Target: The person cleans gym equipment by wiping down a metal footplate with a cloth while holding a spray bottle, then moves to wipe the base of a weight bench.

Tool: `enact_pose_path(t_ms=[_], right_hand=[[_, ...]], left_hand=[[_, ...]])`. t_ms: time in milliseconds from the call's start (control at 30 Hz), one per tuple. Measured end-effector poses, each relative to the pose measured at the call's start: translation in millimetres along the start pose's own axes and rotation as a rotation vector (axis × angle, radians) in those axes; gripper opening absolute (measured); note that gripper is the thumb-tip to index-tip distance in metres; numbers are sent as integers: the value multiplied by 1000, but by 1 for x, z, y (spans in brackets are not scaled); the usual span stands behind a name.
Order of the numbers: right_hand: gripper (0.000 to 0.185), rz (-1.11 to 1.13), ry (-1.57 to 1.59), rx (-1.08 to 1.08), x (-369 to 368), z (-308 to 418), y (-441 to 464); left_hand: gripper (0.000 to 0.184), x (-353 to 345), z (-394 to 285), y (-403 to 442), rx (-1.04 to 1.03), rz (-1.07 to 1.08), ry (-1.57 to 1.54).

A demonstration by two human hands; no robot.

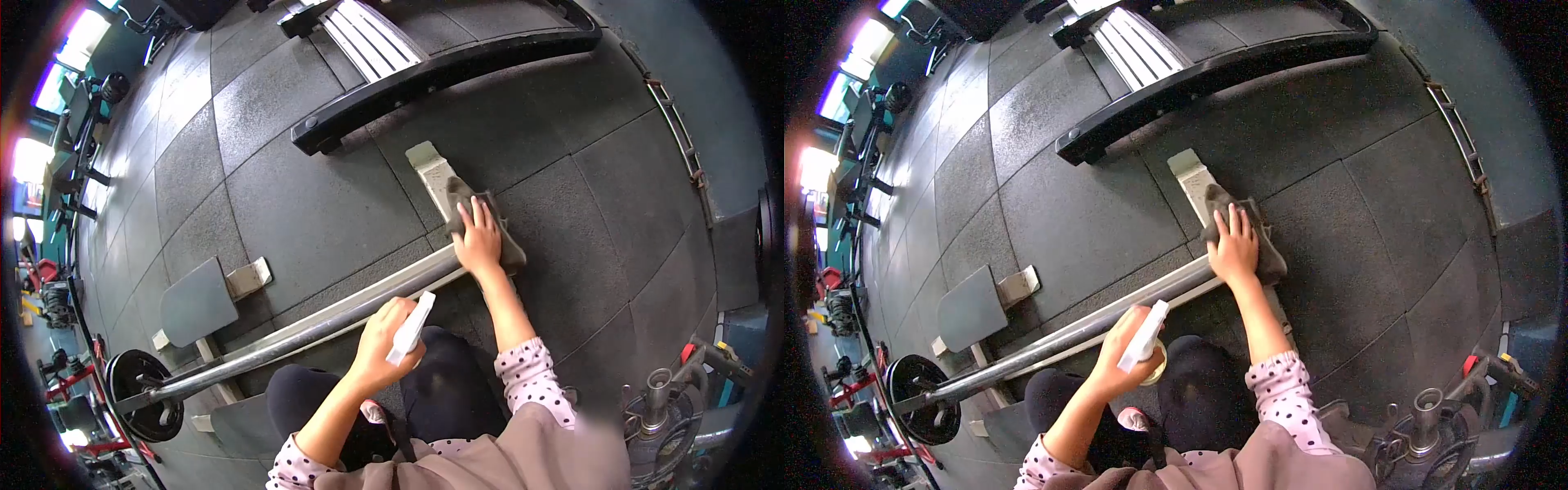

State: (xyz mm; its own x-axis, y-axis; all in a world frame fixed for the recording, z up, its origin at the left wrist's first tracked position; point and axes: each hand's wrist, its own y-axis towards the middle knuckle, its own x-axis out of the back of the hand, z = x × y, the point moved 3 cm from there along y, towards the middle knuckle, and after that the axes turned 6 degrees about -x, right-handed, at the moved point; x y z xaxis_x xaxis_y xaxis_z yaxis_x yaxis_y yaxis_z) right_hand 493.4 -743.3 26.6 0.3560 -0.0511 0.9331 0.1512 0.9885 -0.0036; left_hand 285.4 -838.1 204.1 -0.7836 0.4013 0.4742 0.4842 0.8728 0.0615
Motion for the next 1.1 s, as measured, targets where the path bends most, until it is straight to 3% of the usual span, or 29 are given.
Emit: enact_pose_path(t_ms=[67, 133, 200, 267, 333, 400, 433, 500, 567, 600, 633, 667, 733, 800, 933, 1100], right_hand=[[46, 115, 208, -103, -14, -12, 31], [52, 408, 423, -479, 11, -17, 50], [64, 317, 682, -786, -2, -67, 64], [72, -7, 1109, -865, 5, -97, 61], [65, -158, 1434, -825, 36, -99, 67], [71, -101, 1476, -639, 54, -102, 76], [70, -32, 1461, -533, 59, -90, 79], [71, -38, 1122, -343, 46, -42, 90], [80, 1, 606, -318, 14, 4, 94], [86, 207, 303, -423, 12, 38, 86], [83, 342, 227, -431, -43, 32, 92], [79, 388, -97, -258, -55, 50, 86], [78, 90, -323, -231, -69, 65, 92], [71, -7, -331, -166, -80, 59, 109], [49, 61, -181, -150, -80, 53, 157], [49, 141, -256, -180, -88, 57, 176]], left_hand=[[37, 4, 0, -8, 49, -19, -21], [37, 4, 6, -12, 62, -39, -47], [37, 4, 11, -12, 59, -50, -73], [37, 3, 14, -9, 44, -41, -100], [36, 7, 12, 2, -23, -41, -95], [35, 9, 16, 6, -69, -33, -65], [35, 10, 16, 8, -84, -30, -37], [35, 13, 17, 8, -83, -15, -51], [35, 18, 17, 9, -86, -18, -56], [35, 19, 18, 8, -70, -22, -52], [35, 20, 20, 6, -53, -25, -48], [35, 21, 21, 5, -38, -27, -41], [39, 24, 21, 4, -41, -1, -25], [44, 29, 15, 6, -4, 53, 14], [48, 31, 15, 5, -22, 74, 27], [49, 29, 20, 0, 16, 90, -2]])
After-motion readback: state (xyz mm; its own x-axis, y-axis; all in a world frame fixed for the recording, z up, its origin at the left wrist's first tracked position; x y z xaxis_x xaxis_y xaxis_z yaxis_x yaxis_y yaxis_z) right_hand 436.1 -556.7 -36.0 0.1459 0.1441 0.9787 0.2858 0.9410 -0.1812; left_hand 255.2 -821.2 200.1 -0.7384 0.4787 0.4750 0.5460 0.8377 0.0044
